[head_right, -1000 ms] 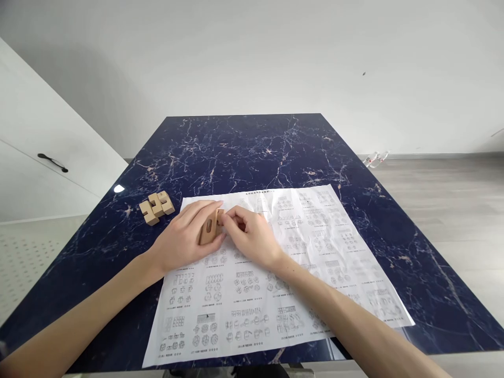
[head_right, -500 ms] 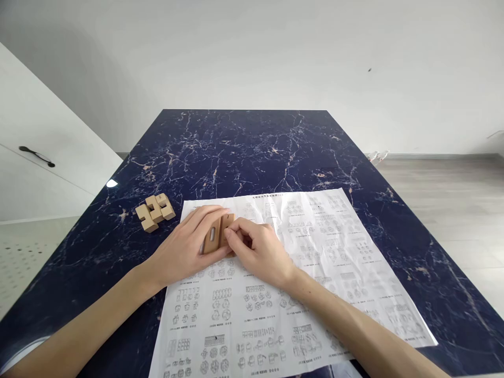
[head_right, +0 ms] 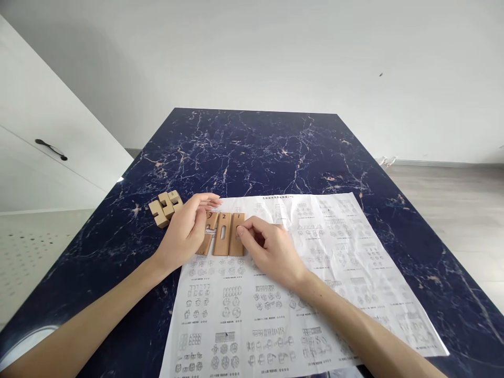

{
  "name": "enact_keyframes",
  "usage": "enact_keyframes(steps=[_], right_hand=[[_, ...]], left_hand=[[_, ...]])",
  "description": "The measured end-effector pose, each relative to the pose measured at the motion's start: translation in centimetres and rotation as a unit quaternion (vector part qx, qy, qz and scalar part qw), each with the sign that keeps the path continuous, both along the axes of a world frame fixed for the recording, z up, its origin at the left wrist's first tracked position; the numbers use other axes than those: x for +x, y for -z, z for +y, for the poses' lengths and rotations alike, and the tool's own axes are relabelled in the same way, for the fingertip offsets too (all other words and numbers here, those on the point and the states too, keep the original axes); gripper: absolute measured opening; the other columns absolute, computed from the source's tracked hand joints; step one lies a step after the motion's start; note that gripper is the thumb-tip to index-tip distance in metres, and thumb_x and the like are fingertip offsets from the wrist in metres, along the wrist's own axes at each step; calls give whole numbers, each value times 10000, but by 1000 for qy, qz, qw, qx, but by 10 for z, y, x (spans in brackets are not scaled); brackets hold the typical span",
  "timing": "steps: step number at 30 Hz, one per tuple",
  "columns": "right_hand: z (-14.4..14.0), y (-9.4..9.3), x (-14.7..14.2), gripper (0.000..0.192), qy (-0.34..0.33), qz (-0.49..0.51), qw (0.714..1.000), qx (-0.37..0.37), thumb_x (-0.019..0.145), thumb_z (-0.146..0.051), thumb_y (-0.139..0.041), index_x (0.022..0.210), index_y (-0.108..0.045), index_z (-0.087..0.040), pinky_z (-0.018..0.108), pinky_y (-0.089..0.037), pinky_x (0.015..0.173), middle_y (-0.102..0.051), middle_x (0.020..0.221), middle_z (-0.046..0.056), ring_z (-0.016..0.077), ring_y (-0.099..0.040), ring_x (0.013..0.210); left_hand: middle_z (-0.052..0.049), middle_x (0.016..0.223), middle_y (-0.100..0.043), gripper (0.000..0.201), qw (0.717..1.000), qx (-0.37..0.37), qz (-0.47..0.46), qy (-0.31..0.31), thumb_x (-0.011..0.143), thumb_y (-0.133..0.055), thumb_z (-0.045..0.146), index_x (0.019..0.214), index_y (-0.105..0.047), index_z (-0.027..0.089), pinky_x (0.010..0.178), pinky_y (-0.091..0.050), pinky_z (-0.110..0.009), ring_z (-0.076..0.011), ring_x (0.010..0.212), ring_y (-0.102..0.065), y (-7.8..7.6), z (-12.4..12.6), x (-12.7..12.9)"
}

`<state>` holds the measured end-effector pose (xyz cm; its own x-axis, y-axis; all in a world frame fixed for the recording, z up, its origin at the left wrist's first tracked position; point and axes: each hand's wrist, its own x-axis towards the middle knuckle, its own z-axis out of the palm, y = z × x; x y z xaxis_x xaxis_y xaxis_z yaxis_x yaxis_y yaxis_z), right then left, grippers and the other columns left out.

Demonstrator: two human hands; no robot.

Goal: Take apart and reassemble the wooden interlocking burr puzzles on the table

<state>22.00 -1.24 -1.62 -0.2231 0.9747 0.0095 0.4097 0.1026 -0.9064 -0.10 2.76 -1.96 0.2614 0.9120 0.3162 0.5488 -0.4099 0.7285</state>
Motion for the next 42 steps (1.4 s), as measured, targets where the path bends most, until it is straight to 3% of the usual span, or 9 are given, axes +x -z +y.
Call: enact_keyframes(steps=[6, 11, 13, 17, 21, 25, 30, 34, 42], right_hand=[[-1, 1, 1, 284, -5, 0, 1000, 4, 1046, -396, -543, 821, -595, -230, 301, -304, 489, -458, 593, -49, 122, -370, 520], [-3, 1, 1, 291, -5, 4, 1000, 13, 1060, -398, -532, 829, -592, -232, 297, -294, 488, -471, 605, -49, 125, -367, 524], [-3, 0, 0, 247, 4, 2, 999, 32, 1053, -370, -543, 858, -612, -235, 300, -358, 512, -535, 654, -30, 140, -444, 557], [-1, -1, -1, 72, -14, -13, 991, 132, 978, -262, -627, 1046, -647, -250, 421, -565, 852, -700, 1041, 66, 241, -660, 965], [0, 3, -2, 349, -55, -67, 976, 199, 938, -272, -705, 1268, -593, -283, 580, -530, 1083, -634, 1342, 114, 327, -585, 1283], [0, 11, -3, 669, -97, -128, 961, 225, 928, -398, -778, 1499, -444, -299, 641, -444, 1205, -504, 1586, 127, 372, -411, 1509], [1, 16, -4, 687, -107, -148, 953, 242, 952, -397, -770, 1528, -405, -316, 647, -435, 1216, -563, 1547, 107, 365, -427, 1503], [1, 11, -4, 629, -113, -139, 954, 239, 938, -366, -771, 1475, -451, -294, 615, -490, 1164, -609, 1452, 117, 355, -517, 1392], [0, 11, -5, 651, -120, -148, 952, 241, 936, -387, -770, 1496, -447, -310, 621, -471, 1186, -591, 1495, 95, 358, -488, 1438]], left_hand=[[-91, 1187, -711, 279, 999, 31, 38, 5, 1093, -353, 150, 1231, -591, 196, 1027, -591, -465, -224, 1130, -687, -1, 0, 0], [-69, 1128, -731, 286, 999, 26, -8, -25, 1099, -355, 154, 1176, -626, 205, 993, -580, -421, -208, 1077, -699, -4, 0, -1], [-66, 1117, -736, 287, 999, 20, -25, -24, 1105, -355, 160, 1171, -631, 203, 973, -578, -401, -203, 1063, -705, -6, 1, -1], [-67, 1124, -730, 274, 998, 64, 21, 13, 1113, -365, 173, 1178, -630, 201, 961, -558, -390, -207, 1065, -691, -11, 5, -7], [-76, 1099, -724, 210, 979, 155, 124, 37, 1090, -437, 182, 1140, -641, 189, 1000, -518, -428, -240, 1095, -653, -13, 13, -21], [-62, 1129, -739, 179, 976, 122, 158, 88, 1044, -587, 283, 1188, -653, 200, 1015, -512, -429, -257, 1150, -647, -16, 21, -35], [-38, 1006, -767, 163, 968, 140, 185, 98, 1021, -640, 355, 1036, -687, 200, 945, -514, -416, -228, 972, -695, -21, 25, -47], [-51, 1060, -772, 261, 966, 119, 204, 105, 972, -717, 437, 1077, -704, 198, 951, -516, -416, -242, 1004, -692, -22, 28, -56], [-31, 869, -740, 217, 956, 170, 228, 77, 1054, -604, 366, 954, -698, 197, 899, -490, -415, -223, 873, -662, -15, 27, -47]])
